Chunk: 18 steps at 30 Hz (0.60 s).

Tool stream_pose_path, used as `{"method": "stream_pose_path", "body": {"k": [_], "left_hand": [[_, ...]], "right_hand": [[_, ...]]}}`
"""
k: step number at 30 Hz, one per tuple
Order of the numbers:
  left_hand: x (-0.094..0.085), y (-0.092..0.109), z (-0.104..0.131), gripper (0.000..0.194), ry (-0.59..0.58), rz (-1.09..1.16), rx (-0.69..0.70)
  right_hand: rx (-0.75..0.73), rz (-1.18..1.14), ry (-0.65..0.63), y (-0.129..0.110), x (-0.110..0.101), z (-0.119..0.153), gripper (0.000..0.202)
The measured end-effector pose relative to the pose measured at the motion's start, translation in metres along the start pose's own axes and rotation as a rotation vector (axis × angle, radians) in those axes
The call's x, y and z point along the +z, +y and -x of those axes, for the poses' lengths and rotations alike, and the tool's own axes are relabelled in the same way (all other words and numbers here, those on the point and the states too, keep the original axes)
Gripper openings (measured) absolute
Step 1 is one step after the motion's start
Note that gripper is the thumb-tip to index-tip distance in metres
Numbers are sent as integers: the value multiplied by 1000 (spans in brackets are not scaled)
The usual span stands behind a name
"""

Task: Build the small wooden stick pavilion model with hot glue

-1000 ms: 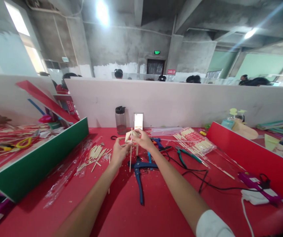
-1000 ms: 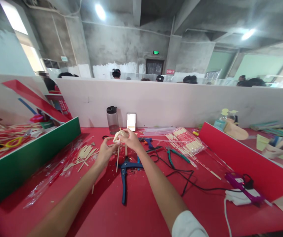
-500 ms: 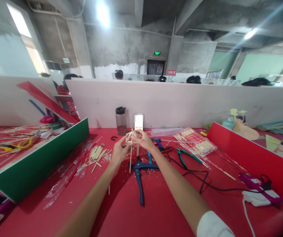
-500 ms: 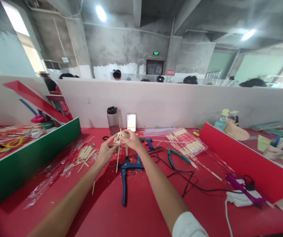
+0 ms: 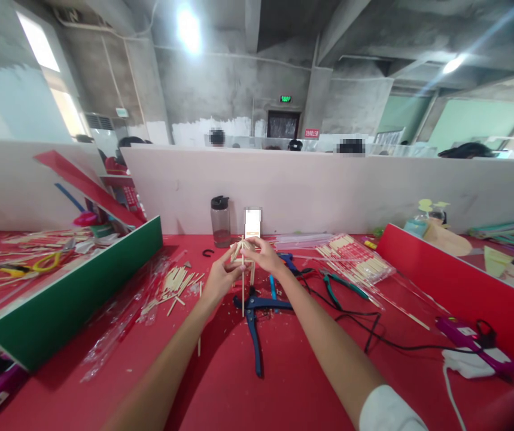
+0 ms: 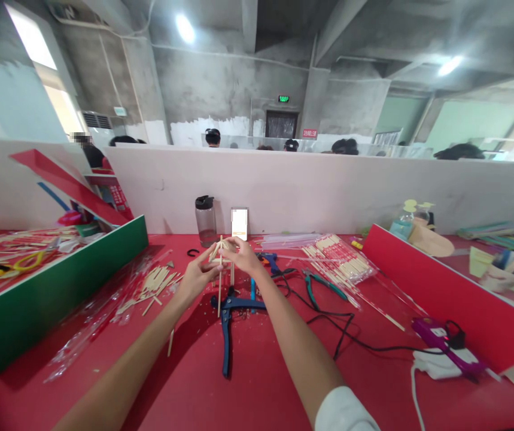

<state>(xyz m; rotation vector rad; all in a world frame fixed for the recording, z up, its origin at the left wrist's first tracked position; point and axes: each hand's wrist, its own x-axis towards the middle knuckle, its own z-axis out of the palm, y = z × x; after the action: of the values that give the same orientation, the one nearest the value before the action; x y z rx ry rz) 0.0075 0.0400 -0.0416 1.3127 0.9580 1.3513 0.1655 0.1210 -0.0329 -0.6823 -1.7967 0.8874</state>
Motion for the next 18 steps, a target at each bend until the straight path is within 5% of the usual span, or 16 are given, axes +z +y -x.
{"method": "stream_pose_path", "body": {"k": [18], "left_hand": [[-3, 0, -2, 109, 54, 52, -2]], "right_hand": [[-14, -24, -34, 1, 8, -5, 37]]}}
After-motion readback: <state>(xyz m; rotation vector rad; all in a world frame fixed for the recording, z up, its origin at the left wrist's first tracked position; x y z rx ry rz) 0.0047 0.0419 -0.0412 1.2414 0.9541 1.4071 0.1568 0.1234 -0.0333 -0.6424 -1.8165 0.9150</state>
